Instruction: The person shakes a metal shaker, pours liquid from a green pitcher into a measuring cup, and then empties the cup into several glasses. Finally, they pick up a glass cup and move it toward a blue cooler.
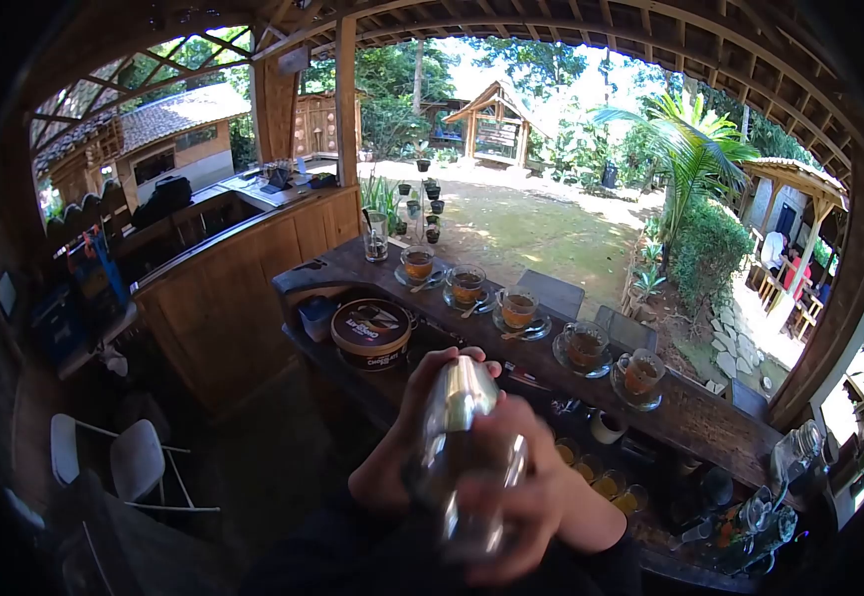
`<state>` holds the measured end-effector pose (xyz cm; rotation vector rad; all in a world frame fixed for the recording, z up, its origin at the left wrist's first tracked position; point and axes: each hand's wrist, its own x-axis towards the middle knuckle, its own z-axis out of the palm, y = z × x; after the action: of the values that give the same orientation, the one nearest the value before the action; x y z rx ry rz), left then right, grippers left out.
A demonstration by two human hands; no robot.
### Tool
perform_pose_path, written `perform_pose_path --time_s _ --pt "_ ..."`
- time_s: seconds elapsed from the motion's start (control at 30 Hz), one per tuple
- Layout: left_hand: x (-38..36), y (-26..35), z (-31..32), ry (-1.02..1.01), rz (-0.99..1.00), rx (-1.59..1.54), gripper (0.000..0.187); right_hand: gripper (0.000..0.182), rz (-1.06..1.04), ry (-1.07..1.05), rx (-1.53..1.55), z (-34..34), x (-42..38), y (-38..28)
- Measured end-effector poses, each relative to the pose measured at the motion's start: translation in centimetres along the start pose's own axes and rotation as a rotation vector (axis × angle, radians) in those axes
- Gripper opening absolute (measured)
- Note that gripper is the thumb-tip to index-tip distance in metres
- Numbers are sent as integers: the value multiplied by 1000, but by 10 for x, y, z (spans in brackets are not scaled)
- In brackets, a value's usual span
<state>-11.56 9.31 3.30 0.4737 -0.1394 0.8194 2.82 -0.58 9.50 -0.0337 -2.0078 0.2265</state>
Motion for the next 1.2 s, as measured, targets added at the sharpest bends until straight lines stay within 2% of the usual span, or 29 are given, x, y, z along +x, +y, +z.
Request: perform_pose_path --time_s 0.03,0.07,0.1,0.13,0.2,0.27,0.3,0.33,0.37,0.43,0.47,0.5,0.53,0.57,0.6,0.67,0.7,0.77,0.8,0.83,0.87,0.9,0.97,1.0,1.03,1.1,1.13,1.17,1.2 --pt "-1 1 19 -155 -6 44 28 43 -104 -71 -53 2 -1 -8" --pt "-1 0 25 -182 17 64 28 41 -212 -138 -99 4 -2 -15" --pt "-1 -3 29 -205 38 84 27 43 -287 -94 -145 7 -1 -8" --pt "2 -3 12 -47 23 18 29 46 -360 -45 -193 11 0 -1" --pt "0 -21 -30 112 80 -76 35 53 -272 98 -190 14 -16 48" --pt "-5 -44 -57 100 100 -193 43 65 42 164 -131 -3 -41 72" --pt "-4 -44 -51 133 -7 -304 45 74 163 213 -95 -9 -47 74" --pt "1 -50 -44 273 109 -89 44 73 59 209 -64 -13 -38 64" --pt "2 -48 -37 105 134 -92 39 68 -48 109 -94 -18 -29 46" --pt "-7 -40 14 245 58 -145 34 45 -326 3 -156 -15 -12 -3" --pt "-5 -36 14 78 47 -1 31 35 -465 -47 -176 -13 -4 -27" --pt "-3 -43 29 -178 73 -4 31 34 -373 -116 -130 -17 -12 -36" --pt "1 -43 24 -214 67 10 32 34 -277 -177 -88 -21 -19 -45" --pt "3 -46 19 -246 61 23 32 40 -179 -141 -94 -24 -20 -39" --pt "-5 -59 23 -17 158 -64 35 46 -81 -105 -97 -27 -21 -34" --pt "4 -82 -9 41 177 -102 39 65 145 18 -107 -33 -44 6" --pt "8 -94 -25 70 187 -120 41 72 113 125 -135 -34 -62 32" --pt "2 -105 5 169 193 7 37 80 55 205 -128 -46 -67 20" --pt "2 -101 4 69 120 -84 35 68 -115 208 -95 -47 -56 3" --pt "2 -98 4 -25 49 -180 33 65 178 168 -32 -47 -49 -39" --pt "5 -99 33 63 24 -108 30 54 -424 108 -137 -45 -37 -44" --pt "5 -101 47 49 44 40 29 44 -414 26 -155 -47 -40 -71" --pt "10 -116 62 -168 80 69 28 38 -378 -70 -193 -52 -56 -81" --pt "17 -117 40 -106 39 32 28 36 -351 -81 -183 -55 -61 -83" --pt "20 -122 17 -42 -2 -8 28 41 -153 -65 -142 -62 -60 -79" --pt "17 -160 -3 -95 53 -245 29 54 -81 13 -196 -67 -80 -33" --pt "15 -179 -12 -127 76 -364 31 55 78 91 -142 -72 -90 -29" --pt "16 -182 -9 -86 120 -277 32 56 231 173 -91 -77 -93 -31" --pt "18 -185 -6 -41 160 -188 33 57 125 112 -110 -87 -93 -35"
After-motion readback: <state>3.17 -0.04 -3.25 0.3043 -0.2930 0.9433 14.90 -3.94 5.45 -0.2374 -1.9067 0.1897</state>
